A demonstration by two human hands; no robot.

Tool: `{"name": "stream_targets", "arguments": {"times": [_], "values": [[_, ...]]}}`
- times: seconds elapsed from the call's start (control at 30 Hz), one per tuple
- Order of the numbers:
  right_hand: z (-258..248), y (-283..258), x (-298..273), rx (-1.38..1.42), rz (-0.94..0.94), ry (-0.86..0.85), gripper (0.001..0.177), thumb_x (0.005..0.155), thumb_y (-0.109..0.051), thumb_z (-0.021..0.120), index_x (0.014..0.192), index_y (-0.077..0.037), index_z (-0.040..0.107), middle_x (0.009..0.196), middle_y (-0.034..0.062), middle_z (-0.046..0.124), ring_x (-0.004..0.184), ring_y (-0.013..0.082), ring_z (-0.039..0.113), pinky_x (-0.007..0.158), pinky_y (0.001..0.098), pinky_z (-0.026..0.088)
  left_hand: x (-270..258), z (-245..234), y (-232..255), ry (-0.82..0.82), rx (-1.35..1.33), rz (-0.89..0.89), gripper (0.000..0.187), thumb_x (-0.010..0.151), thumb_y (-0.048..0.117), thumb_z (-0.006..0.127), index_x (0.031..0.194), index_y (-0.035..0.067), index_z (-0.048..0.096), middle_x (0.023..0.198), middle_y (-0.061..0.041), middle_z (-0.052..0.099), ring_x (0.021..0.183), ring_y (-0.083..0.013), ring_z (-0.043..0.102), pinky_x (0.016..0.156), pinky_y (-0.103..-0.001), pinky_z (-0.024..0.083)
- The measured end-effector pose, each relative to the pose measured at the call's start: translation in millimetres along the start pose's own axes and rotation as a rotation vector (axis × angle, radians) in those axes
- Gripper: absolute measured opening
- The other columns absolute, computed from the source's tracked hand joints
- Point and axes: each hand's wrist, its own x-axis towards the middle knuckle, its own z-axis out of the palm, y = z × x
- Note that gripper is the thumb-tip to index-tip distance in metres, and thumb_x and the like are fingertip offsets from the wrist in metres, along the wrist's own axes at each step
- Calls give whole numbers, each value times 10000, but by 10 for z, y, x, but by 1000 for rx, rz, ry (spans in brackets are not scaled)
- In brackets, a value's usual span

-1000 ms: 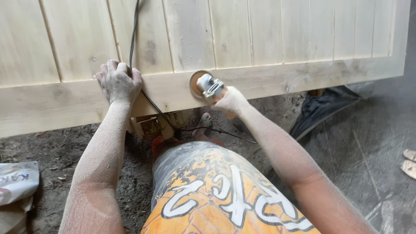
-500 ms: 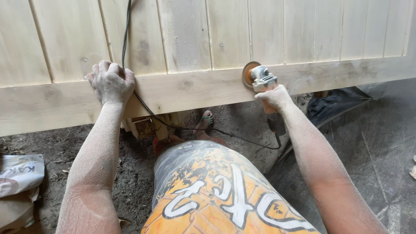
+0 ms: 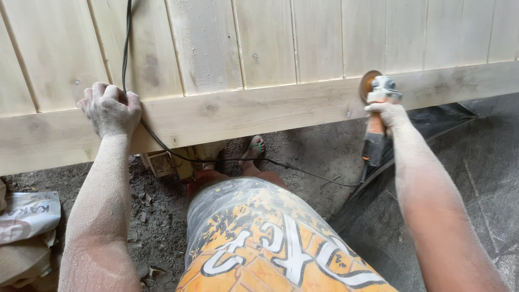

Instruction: The person uses a power tool with a sanding attachment to smooth the surface of a wooden door panel. They move the tool across the wooden slats and along the edges while using their free hand to steady and rotate the door on the ground.

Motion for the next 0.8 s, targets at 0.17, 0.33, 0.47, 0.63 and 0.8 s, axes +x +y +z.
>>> {"name": "stream_targets", "arguments": {"times": [0.17, 0.33, 0.47, 0.63, 0.8], "values": [[-349, -38, 156, 195, 71, -24, 517, 780, -98, 745, 1261, -85, 557, 906, 114, 625, 734, 248, 657, 673, 412, 583, 46, -2, -65, -10, 25, -6, 190, 949, 244, 642, 807, 120, 664, 1102, -113, 623, 1097, -269, 543, 1006, -499, 381], [150, -163, 34, 71, -34, -76, 482, 771, -73, 775, 1222, -55, 604, 931, 89, 656, 780, 233, 677, 711, 411, 597, 44, -95, 80, -7, 1, -16, 211, 948, 276, 638, 803, 125, 662, 1094, -108, 627, 1075, -272, 546, 979, -495, 386], [770, -226, -210, -204, -186, -144, 508, 703, -98, 853, 1162, -4, 655, 991, 117, 715, 848, 245, 712, 768, 420, 610, 101, -163, 174, 78, -49, 9, 176, 924, 289, 647, 814, 152, 656, 1055, -93, 625, 1069, -277, 555, 980, -510, 392], [1659, -285, -1049, -440, -253, -189, 635, 715, -184, 898, 1269, 41, 685, 1143, 161, 721, 934, 243, 701, 859, 434, 590, -13, -79, 34, 99, -70, 16, 164, 912, 282, 632, 822, 146, 646, 1056, -106, 633, 1043, -280, 555, 921, -492, 410], [2466, -616, -1728, -650, -301, -319, 760, 612, -263, 926, 1270, -56, 607, 1213, 130, 676, 1072, 223, 689, 966, 382, 588, 74, -20, 4, 54, -76, 36, 214, 914, 320, 622, 845, 120, 654, 1045, -136, 634, 1014, -268, 550, 868, -466, 405]]}}
